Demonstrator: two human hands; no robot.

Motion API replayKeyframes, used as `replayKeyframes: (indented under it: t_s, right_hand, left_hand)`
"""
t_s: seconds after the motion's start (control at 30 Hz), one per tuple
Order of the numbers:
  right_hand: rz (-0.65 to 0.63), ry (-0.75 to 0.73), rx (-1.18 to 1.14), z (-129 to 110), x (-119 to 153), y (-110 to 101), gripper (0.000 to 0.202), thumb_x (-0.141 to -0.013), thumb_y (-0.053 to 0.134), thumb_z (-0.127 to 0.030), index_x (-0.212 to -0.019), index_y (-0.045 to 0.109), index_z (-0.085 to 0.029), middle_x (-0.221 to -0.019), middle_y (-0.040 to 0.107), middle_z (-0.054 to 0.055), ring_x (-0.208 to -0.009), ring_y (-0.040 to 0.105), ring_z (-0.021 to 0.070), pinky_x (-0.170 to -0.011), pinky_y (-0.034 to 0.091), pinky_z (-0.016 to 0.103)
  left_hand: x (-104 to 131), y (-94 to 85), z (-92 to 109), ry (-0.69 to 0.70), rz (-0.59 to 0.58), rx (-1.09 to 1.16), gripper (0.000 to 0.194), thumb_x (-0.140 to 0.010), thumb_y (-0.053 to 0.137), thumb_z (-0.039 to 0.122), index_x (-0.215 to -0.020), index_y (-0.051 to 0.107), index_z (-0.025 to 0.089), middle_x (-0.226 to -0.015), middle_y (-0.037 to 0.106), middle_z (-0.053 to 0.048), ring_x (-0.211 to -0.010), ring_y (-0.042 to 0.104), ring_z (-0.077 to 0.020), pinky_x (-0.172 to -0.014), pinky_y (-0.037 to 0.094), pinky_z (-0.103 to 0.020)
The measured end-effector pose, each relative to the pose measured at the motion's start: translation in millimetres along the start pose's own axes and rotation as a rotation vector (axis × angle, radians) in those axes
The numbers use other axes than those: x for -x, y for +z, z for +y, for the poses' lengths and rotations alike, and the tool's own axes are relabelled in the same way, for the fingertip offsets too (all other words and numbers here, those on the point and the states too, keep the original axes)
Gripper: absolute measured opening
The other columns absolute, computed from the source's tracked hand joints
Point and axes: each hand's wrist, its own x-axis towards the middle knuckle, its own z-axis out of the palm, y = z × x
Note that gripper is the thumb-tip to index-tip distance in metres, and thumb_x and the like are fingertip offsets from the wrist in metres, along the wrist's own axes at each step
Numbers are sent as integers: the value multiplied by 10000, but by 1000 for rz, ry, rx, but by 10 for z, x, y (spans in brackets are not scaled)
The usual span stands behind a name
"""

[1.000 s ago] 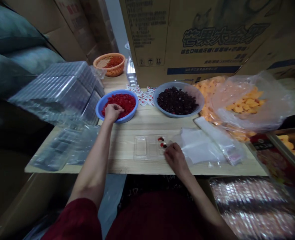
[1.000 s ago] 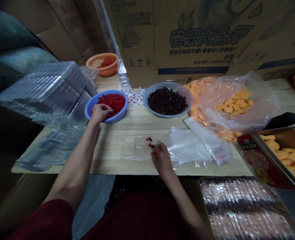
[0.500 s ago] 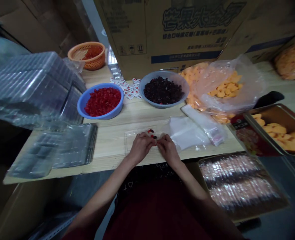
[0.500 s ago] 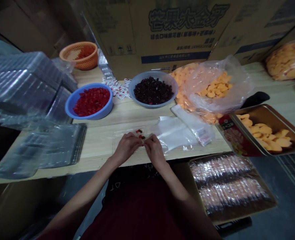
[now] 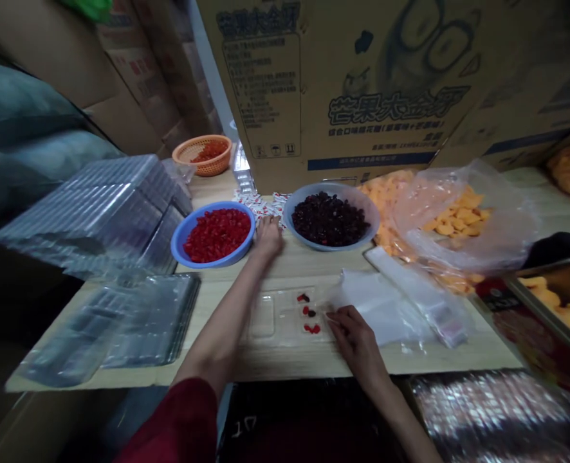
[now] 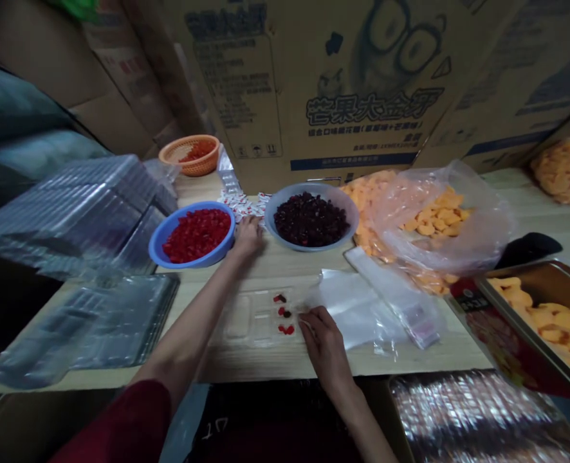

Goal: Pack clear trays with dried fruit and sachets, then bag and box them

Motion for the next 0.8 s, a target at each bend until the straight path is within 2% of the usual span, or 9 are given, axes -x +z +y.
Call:
replayKeyframes:
  t_s: [0.07, 0.13, 0.23, 0.33, 0.43, 0.53, 0.6, 0.7, 0.8]
  right_hand:
    - [-8, 8, -7, -12, 16, -70, 257, -1005, 487, -343, -1068, 708, -227, -1019, 607, 115, -890, 630, 227, -678, 532, 317]
    - [-18, 17, -13, -19, 57, -131, 252, -1007, 488, -340, -1058, 711, -235, -1016, 624, 110, -919, 635, 232, -734, 539, 328]
    - [-34, 42, -36, -4, 76, -168, 233, -1003, 502, -340, -1001, 709, -234, -981, 643, 93, -920, 642, 225, -787, 535, 327]
    - [-38, 24, -50, 30, -115, -102, 231, -999, 505, -338, -956, 698, -219, -957, 648, 86, -865, 642, 210, -736, 528, 309]
    - [-16, -87, 0, 51, -573, 74, 208, -982, 517, -303, -949, 693, -196, -974, 648, 95, -860, 630, 208, -748, 519, 319]
    - [-22, -111, 123, 58, -1122, 329, 120, -917, 580, -205, -931, 695, -175, -988, 662, 105, -937, 619, 220, -856, 500, 350]
    - [-37, -52, 186, 63, -1396, 513, 84, -829, 663, -151, -905, 694, -171, -968, 668, 97, -937, 616, 218, -885, 485, 354]
    - [-40, -5, 212, 87, -1559, 754, 237, -675, 753, -85, -878, 681, -184, -917, 663, 62, -883, 609, 203, -830, 478, 323]
    - [-28, 15, 200, 138, -1531, 884, 286, -648, 699, -41, -880, 652, -203, -790, 640, 2, -754, 589, 162, -737, 455, 272]
  left_hand:
    - [-315, 116, -2, -39, -34, -8, 526, -905, 496, 237, -1431, 502, 234, -1568, 387, -148, -1477, 267, -394, -1141, 267, -648]
    - [-370, 267, 0, -41, -76, -16, 538, -900, 513, 268, -1438, 497, 268, -1596, 356, -129, -1494, 207, -435, -1113, 228, -730]
    - [-83, 439, -64, 26, -131, -30, 463, -945, 475, 326, -1404, 530, 305, -1599, 371, -81, -1503, 198, -411, -1128, 200, -731]
    - [326, 419, -227, 163, -210, 8, 480, -957, 483, 346, -1437, 489, 348, -1617, 345, -48, -1500, 214, -394, -1120, 245, -712]
    - [591, 263, -380, 261, -184, 99, 556, -897, 595, 275, -1442, 491, 316, -1577, 405, -87, -1458, 323, -350, -1136, 298, -617]
    - [681, 159, -415, 239, -64, 155, 368, -864, 661, 298, -1226, 660, 233, -1333, 615, -114, -1271, 521, -282, -1106, 373, -490]
    - [692, 171, -381, 244, -63, 184, 294, -863, 672, 331, -1128, 690, 206, -1175, 657, -104, -1130, 584, -250, -1033, 438, -427]
    - [698, 268, -334, 241, -33, 141, 337, -849, 676, 256, -1179, 664, 188, -1181, 614, -115, -1100, 568, -246, -1007, 449, -396]
    - [707, 342, -331, 201, 41, 82, 356, -866, 635, 200, -1220, 646, 172, -1220, 583, -134, -1128, 533, -262, -1043, 413, -414]
